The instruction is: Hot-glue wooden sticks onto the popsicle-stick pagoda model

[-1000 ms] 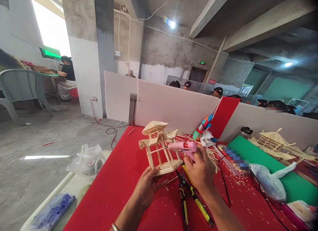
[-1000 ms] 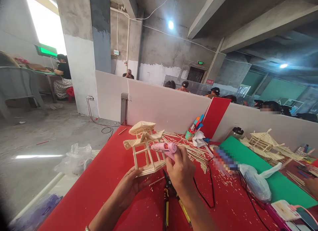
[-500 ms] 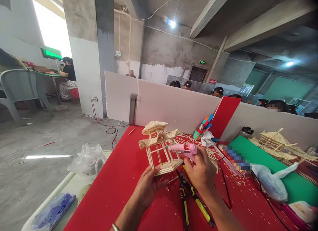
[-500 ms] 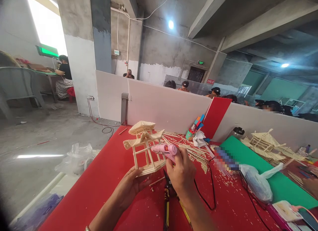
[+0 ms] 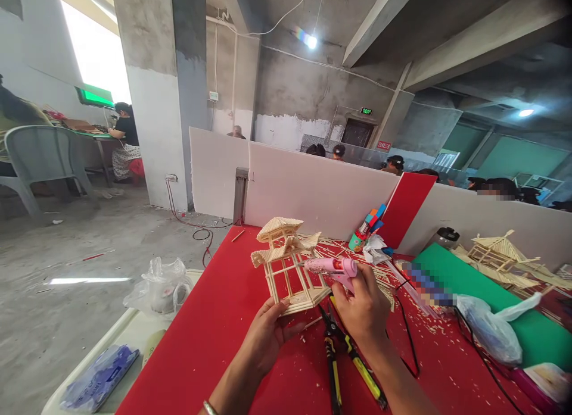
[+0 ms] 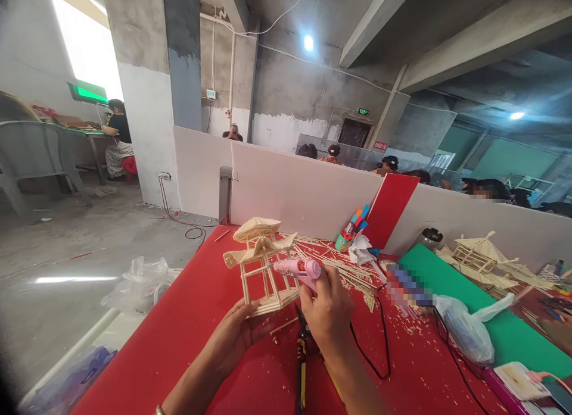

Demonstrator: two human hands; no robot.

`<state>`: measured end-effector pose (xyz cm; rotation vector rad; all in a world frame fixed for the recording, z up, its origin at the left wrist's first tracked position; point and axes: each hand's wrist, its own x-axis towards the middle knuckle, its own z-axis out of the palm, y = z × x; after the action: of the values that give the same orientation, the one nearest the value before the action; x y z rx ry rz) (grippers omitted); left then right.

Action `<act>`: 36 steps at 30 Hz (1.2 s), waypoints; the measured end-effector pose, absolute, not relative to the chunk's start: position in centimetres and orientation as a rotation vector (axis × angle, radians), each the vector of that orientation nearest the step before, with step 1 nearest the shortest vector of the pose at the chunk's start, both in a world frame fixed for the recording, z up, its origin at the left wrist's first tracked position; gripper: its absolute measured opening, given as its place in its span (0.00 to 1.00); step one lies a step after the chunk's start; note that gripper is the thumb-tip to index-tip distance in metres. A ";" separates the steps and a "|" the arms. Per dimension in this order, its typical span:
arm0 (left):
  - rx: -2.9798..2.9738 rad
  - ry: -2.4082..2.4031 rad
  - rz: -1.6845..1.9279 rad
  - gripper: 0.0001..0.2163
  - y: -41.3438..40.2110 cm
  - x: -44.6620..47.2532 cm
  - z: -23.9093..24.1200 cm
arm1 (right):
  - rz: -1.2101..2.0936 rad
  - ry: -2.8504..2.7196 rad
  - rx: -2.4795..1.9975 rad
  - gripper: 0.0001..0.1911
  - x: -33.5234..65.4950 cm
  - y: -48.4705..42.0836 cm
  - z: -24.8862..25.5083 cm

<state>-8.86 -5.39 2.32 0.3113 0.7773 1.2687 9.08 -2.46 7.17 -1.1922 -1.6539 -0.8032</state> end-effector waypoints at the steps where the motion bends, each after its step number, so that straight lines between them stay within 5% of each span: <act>1: 0.312 0.780 1.269 0.04 -5.4 -8.9 2.3 | -0.801 -1.655 -1.194 0.08 9.1 -2.5 7.1; 23: 0.311 0.794 1.281 0.01 -5.5 -8.9 2.3 | -0.776 -1.604 -1.268 0.11 8.5 -2.4 7.4; 30: 0.371 0.819 1.285 0.05 -5.4 -8.9 2.1 | -0.278 -1.614 -1.275 0.17 8.8 -2.6 6.7; 36: 0.390 0.839 1.321 0.10 -5.3 -9.0 1.9 | 0.123 -1.569 -1.237 0.06 8.2 -2.8 4.9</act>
<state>-9.00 -5.27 1.86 0.3898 0.8392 1.3208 8.17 -2.77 4.88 -1.2373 -1.5693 0.1235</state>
